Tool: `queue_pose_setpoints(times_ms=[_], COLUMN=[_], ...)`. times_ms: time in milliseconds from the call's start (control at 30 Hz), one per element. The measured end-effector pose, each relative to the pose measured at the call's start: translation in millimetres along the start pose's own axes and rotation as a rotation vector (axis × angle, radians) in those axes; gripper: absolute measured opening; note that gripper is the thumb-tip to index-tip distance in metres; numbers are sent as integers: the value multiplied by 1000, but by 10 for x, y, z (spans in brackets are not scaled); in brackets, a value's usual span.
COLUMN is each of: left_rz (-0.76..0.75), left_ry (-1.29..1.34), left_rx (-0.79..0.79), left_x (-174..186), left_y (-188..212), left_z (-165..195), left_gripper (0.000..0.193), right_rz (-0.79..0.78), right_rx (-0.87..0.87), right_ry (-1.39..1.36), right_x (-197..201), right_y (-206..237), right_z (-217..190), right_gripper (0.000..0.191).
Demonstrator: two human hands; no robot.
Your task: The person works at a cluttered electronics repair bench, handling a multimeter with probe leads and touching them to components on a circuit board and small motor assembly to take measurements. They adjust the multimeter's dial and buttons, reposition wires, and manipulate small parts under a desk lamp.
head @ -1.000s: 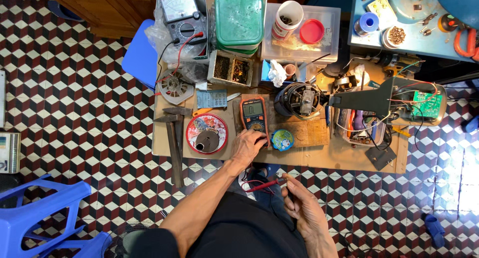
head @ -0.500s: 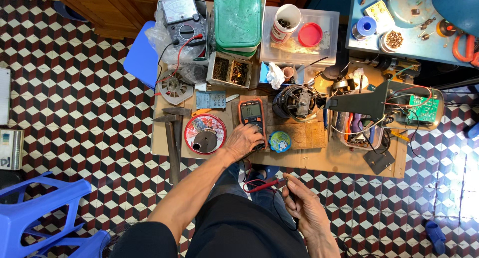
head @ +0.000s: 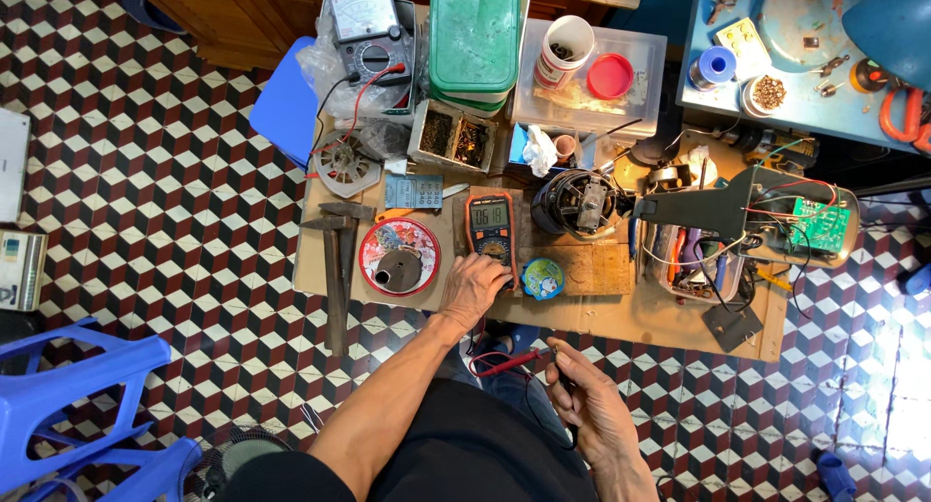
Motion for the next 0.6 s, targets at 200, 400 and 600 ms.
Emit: queue_pose_setpoints(times_ms=[200, 400, 600], left_rz=[-19, -35, -26], left_ry=[-4, -15, 20], left_rx=[42, 83, 97], left_x=[6, 29, 46], left_y=[15, 29, 47], left_z=[8, 45, 91], left_gripper=[14, 16, 25], right_rz=[-33, -79, -80], right_rx=[1, -6, -5], right_ry=[19, 29, 75], right_x=[28, 47, 10], right_y=[4, 29, 39], right_z=[-28, -58, -90], right_gripper=[44, 44, 46])
Point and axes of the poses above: each hand's wrist, its own y-axis away from the middle knuckle, its own x-axis out of the back of the hand, z = x × y, the point moved 2 cm from there along -y, towards the middle knuckle, and after that the axes turned 15 degrees about -z, right-handed, at the moved point
